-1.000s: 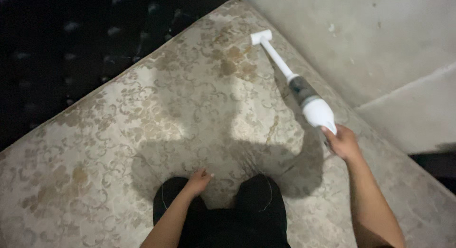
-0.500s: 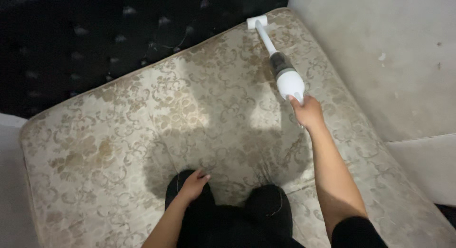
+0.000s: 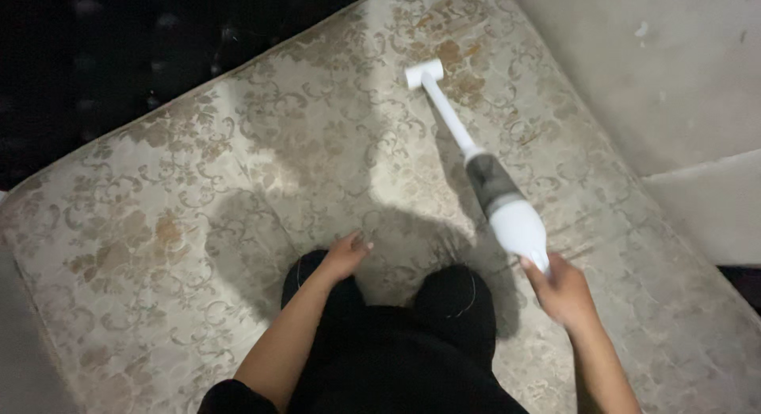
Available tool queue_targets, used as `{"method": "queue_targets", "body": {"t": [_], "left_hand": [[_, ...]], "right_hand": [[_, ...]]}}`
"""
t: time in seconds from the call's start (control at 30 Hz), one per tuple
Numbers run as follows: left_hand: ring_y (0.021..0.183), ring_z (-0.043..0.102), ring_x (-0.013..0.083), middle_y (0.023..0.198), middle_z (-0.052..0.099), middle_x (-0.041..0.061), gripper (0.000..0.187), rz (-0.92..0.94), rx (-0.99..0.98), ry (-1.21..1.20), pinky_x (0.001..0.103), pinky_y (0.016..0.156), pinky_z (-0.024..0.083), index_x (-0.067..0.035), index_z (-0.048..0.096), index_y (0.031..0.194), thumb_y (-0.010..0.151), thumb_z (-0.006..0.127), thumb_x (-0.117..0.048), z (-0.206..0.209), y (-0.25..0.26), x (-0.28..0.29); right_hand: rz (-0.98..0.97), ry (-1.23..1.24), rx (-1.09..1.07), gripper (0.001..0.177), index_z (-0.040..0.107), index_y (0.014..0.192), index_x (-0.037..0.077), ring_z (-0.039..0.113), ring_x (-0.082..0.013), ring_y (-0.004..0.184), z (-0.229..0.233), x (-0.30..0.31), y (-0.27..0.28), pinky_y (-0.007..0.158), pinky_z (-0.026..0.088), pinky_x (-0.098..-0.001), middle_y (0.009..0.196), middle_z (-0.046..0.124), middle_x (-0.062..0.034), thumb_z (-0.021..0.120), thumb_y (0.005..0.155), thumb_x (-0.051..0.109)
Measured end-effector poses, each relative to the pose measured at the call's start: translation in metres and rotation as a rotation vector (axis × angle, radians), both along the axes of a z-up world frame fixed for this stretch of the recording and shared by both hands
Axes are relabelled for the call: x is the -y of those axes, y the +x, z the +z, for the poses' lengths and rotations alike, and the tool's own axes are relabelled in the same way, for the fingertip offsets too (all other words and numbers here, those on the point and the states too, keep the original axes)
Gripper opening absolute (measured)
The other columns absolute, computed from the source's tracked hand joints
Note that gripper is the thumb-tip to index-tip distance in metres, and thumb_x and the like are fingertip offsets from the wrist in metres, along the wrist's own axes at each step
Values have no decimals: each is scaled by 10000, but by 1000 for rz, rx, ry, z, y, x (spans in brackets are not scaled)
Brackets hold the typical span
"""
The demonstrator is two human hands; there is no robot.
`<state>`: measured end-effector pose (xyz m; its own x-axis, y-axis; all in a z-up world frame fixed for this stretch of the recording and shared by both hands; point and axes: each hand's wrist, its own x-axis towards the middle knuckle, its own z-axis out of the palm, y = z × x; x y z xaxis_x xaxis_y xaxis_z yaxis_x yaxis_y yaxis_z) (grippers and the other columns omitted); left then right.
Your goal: The person unboxes a vacuum cleaner, connects the main body to the extension tube and vacuum head, and uses it to vacuum a mattress.
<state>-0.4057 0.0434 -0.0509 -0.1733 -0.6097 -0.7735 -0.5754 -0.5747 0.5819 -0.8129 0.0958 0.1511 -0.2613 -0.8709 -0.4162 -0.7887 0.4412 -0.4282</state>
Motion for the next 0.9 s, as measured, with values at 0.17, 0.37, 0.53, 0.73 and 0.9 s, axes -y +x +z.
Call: {"method": "queue_targets", "body": {"t": [0.17, 0.37, 0.53, 0.73, 0.9], "left_hand": [[1398, 526, 312, 1549, 478, 224, 807, 8, -130, -159, 385, 1125, 437, 26, 379, 1533, 944, 662, -448, -29, -10, -13], [1352, 551, 288, 1514, 506, 189, 758, 128, -196, -133, 384, 1074, 474, -13, 386, 1529, 928, 646, -396, -46, 7, -38], [1315, 610, 275, 1457, 597, 188, 711, 232, -173, -188, 364, 1079, 477, -7, 435, 1506, 937, 666, -366, -52, 31, -65], [1296, 627, 270, 1427, 625, 170, 625, 382, -137, -288, 358, 1080, 477, -7, 512, 1448, 940, 680, -329, -58, 87, -87], [1277, 633, 277, 1378, 654, 166, 598, 563, -83, -308, 369, 1076, 479, -17, 559, 1413, 906, 695, -304, -69, 125, -115]], "right_hand": [[-236, 234, 23, 509, 729, 1187, 28, 672, -239, 671, 8, -107, -19, 655, 547, -405, 730, 744, -146, 639, 922, 453], [-336, 402, 24, 505, 691, 1287, 65, 663, -247, 634, -6, -178, -49, 642, 525, -398, 749, 722, -167, 676, 955, 446], [-54, 57, -124, 571, 722, 1191, 13, 695, -217, 702, -36, -131, -38, 692, 545, -389, 766, 742, -162, 644, 914, 507], [66, -17, -85, 574, 724, 1177, 68, 727, -318, 709, -45, 10, 2, 701, 549, -446, 733, 744, -168, 602, 927, 570], [181, -104, -17, 558, 732, 947, -5, 684, -268, 595, -53, 139, 57, 628, 538, -420, 664, 697, -149, 633, 969, 544]]}}
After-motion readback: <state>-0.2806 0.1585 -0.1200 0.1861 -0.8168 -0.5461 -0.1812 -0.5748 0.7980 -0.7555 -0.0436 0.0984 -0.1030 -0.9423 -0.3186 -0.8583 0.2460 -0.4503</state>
